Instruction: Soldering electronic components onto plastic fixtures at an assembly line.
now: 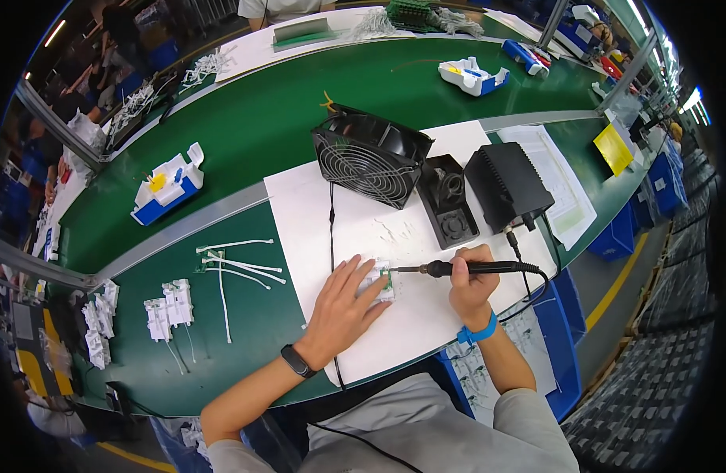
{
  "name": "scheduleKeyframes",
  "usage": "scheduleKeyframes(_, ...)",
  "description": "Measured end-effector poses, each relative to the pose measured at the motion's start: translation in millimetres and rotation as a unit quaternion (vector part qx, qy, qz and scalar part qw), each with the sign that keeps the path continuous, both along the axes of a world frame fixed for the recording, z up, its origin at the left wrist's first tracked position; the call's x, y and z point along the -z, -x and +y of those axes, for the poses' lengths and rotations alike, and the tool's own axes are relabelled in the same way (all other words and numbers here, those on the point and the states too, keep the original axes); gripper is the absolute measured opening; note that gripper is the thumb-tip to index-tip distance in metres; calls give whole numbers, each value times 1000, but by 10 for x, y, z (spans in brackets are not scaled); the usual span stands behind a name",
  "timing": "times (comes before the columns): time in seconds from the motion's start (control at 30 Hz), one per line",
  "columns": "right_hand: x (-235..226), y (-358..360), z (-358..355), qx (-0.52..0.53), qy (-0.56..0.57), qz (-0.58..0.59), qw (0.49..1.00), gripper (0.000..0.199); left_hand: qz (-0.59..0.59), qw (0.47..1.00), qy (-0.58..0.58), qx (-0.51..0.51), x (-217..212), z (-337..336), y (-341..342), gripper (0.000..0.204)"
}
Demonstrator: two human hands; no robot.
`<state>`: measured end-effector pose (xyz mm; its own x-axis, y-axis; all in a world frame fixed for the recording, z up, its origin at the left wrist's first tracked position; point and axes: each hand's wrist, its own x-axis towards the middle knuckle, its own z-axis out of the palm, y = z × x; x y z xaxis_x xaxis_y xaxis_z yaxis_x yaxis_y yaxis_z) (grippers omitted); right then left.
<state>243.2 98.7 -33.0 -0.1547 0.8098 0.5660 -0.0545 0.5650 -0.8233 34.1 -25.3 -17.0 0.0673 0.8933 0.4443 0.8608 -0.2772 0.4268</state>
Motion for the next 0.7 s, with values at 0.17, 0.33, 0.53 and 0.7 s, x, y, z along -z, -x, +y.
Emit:
scheduleKeyframes(0.17,-33,27,-1,1,-13,-14,1000,13,-1,1000,-5,-5,15,-2,-6,41)
scheduleKeyframes(0.33,-19,24,9,-10,-12,-13,1000,13,2,1000,-4,-7,18,2,-12,40)
scheduleKeyframes(0.53,-44,37,-9,8,49,-17,999,13,3,1000,11,4,48,-15,3,37)
scheduleKeyframes(0.7,-13,35,10,9,63,-13,998,12,6,1000,22,6,16,-17,-16,40)
